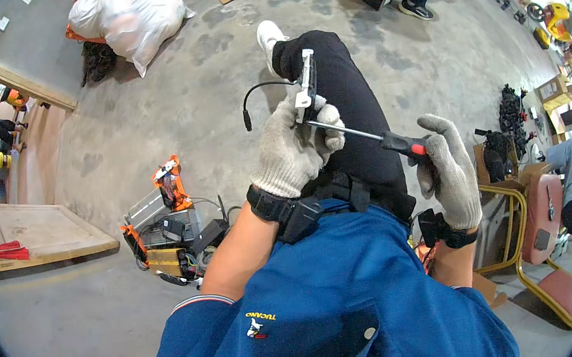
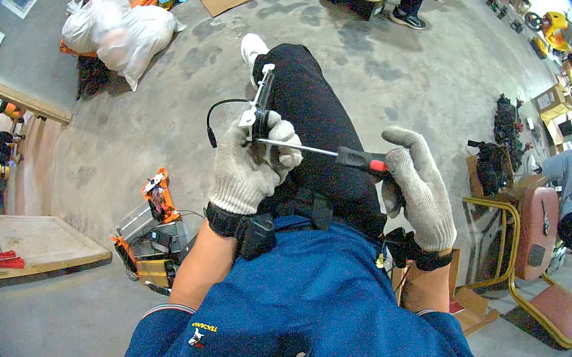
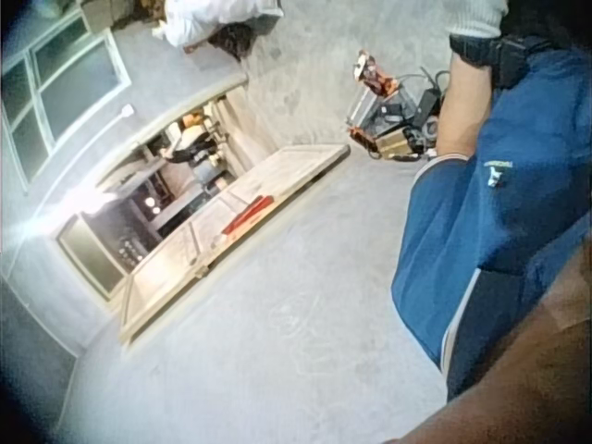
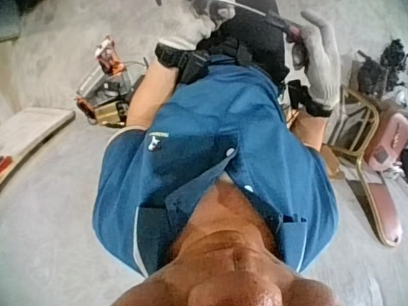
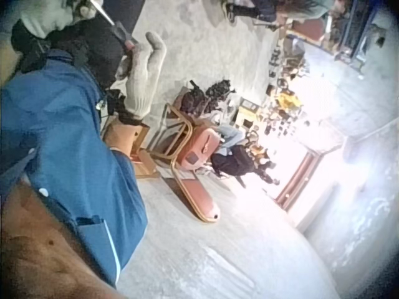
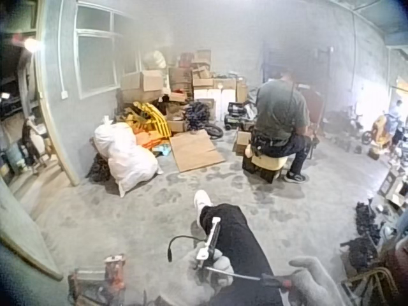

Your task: Using a screwdriver to work on a black plastic motorcycle part, possibly a light assembly or trim piece.

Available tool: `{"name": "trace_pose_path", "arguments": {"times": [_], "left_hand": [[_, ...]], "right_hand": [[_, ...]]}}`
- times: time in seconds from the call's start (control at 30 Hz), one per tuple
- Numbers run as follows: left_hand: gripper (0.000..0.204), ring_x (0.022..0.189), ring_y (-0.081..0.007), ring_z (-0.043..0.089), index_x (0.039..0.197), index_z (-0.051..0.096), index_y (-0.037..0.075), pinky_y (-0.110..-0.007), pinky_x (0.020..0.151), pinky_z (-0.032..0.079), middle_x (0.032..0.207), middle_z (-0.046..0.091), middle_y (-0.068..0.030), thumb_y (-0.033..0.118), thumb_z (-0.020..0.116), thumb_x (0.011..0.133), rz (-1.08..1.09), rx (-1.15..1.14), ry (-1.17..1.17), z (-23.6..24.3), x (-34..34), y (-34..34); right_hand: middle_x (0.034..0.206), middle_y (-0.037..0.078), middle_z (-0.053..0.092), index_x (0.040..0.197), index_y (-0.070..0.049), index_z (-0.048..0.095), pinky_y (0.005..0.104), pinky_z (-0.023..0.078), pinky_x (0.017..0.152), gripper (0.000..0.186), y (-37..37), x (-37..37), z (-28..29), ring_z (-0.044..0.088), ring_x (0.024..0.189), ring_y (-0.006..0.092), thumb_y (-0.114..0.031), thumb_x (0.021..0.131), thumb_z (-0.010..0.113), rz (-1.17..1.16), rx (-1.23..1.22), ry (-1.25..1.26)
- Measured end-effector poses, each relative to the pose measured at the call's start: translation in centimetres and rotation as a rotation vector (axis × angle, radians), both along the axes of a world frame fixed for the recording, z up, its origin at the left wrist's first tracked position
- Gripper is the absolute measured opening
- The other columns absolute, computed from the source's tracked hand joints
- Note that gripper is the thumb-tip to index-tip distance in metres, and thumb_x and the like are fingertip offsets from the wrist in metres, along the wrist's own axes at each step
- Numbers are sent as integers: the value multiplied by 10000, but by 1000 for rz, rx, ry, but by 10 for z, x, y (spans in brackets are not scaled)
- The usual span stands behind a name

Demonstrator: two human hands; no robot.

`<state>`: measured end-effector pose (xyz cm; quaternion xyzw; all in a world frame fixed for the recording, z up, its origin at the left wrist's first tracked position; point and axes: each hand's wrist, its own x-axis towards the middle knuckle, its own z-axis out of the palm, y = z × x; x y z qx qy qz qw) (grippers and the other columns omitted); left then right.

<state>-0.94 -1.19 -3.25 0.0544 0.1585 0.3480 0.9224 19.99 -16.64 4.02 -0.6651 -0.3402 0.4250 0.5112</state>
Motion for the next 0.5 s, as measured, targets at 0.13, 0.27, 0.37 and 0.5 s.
{"name": "trace_pose_path", "arguments": {"times": [0.13, 0.27, 0.37, 0.5], "left_hand": [[313, 723, -226, 490, 953, 663, 43, -348, 649, 419, 784, 527, -65, 347, 597, 978, -8, 22, -11, 1, 3, -1], [319, 719, -225, 487, 952, 671, 38, -345, 651, 423, 777, 524, -63, 349, 602, 977, 10, -5, -18, 1, -1, -2], [327, 723, -228, 491, 949, 676, 36, -347, 650, 421, 775, 530, -68, 348, 586, 985, 5, -17, 23, 2, 0, -3], [336, 728, -233, 499, 941, 676, 36, -350, 649, 422, 772, 540, -74, 347, 559, 995, 6, -5, -20, -5, 3, -2]], "right_hand": [[969, 117, 627, 1393, 39, 463, 269, 467, 513, 483, 2, -8, -21, 570, 599, 124, -153, 968, 588, -50, 157, -83], [1051, 131, 612, 1409, 9, 460, 272, 488, 537, 539, -2, 1, -9, 584, 648, 138, -143, 922, 635, -23, 97, -51], [1153, 153, 576, 1417, -6, 459, 276, 509, 565, 602, -2, 3, 1, 599, 704, 159, -94, 856, 660, 30, -81, 117], [1126, 160, 582, 1405, -4, 470, 278, 504, 566, 586, -4, -8, -13, 598, 705, 153, -46, 836, 602, -76, 131, -30]]}}
